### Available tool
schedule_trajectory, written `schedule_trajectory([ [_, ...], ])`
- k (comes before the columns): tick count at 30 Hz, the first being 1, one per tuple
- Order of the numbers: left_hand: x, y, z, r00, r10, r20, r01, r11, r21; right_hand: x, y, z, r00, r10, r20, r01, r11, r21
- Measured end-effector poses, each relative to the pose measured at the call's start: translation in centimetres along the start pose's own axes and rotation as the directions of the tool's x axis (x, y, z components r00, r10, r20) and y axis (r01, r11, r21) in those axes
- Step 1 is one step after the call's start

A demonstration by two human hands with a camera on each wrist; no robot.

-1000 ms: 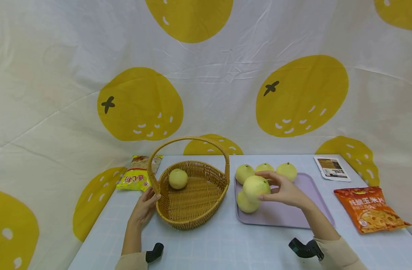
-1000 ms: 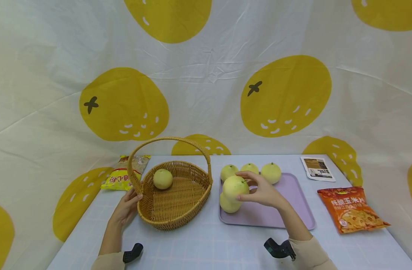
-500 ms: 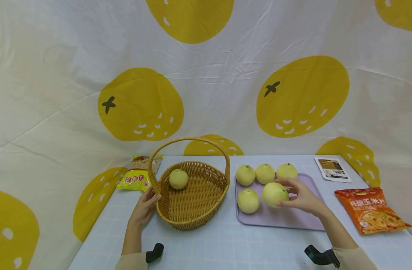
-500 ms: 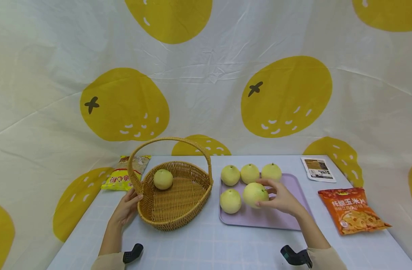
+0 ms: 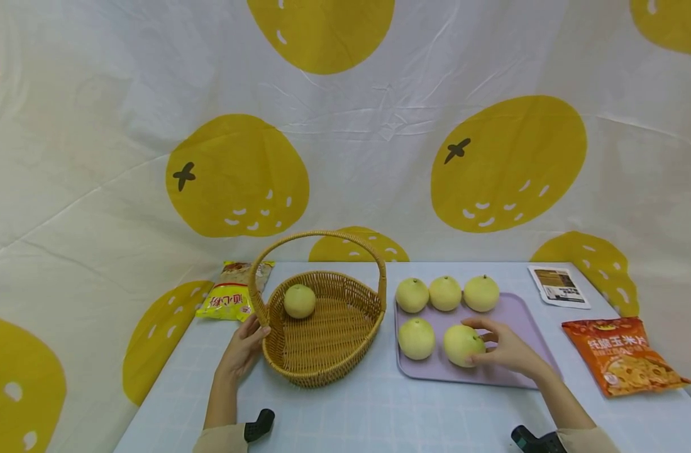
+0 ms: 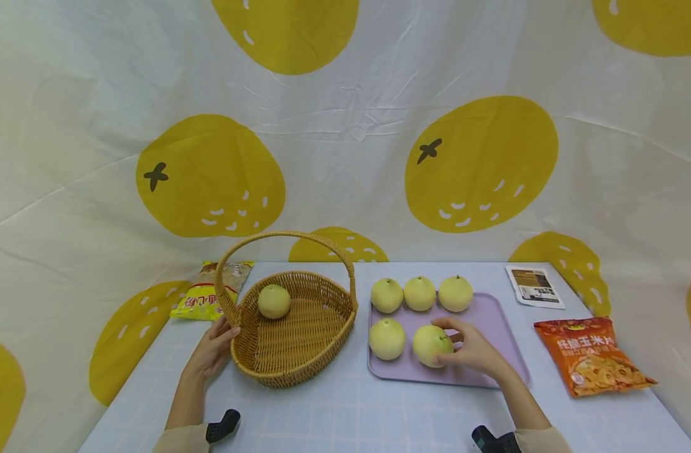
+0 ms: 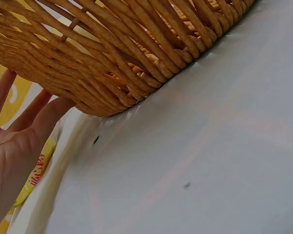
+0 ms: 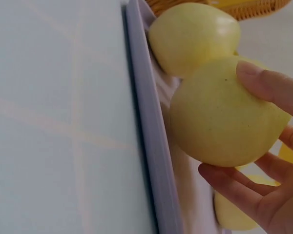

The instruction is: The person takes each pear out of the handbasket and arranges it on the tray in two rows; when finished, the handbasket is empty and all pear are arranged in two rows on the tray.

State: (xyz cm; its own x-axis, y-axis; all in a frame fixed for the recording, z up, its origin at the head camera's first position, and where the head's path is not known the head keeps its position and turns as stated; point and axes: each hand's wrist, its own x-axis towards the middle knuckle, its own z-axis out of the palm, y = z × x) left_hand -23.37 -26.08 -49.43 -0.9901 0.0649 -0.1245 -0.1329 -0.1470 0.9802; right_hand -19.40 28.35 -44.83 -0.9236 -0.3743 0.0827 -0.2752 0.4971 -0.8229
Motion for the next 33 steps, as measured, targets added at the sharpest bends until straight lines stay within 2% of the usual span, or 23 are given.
schedule_trajectory([
  [15, 0.0, -0.1, -0.1, 1.000, -0.002, -0.007, 0.002, 1.000, -0.012, 0.5, 0.2, 0.8, 1.000, -0.015, 0.014, 0.015, 1.000, 0.016],
  [27, 0.1, -0.2, -0.1, 0.999, 0.044, 0.021, -0.044, 0.999, -0.029, 0.9, 0.3, 1.0, 1.000, -0.021, 0.022, 0.021, 1.000, 0.019],
  [33, 0.1, -0.1, -0.1, 1.000, 0.017, 0.001, -0.017, 1.000, -0.022, 1.1, 0.2, 1.1, 0.999, -0.045, 0.009, 0.045, 0.999, -0.018],
])
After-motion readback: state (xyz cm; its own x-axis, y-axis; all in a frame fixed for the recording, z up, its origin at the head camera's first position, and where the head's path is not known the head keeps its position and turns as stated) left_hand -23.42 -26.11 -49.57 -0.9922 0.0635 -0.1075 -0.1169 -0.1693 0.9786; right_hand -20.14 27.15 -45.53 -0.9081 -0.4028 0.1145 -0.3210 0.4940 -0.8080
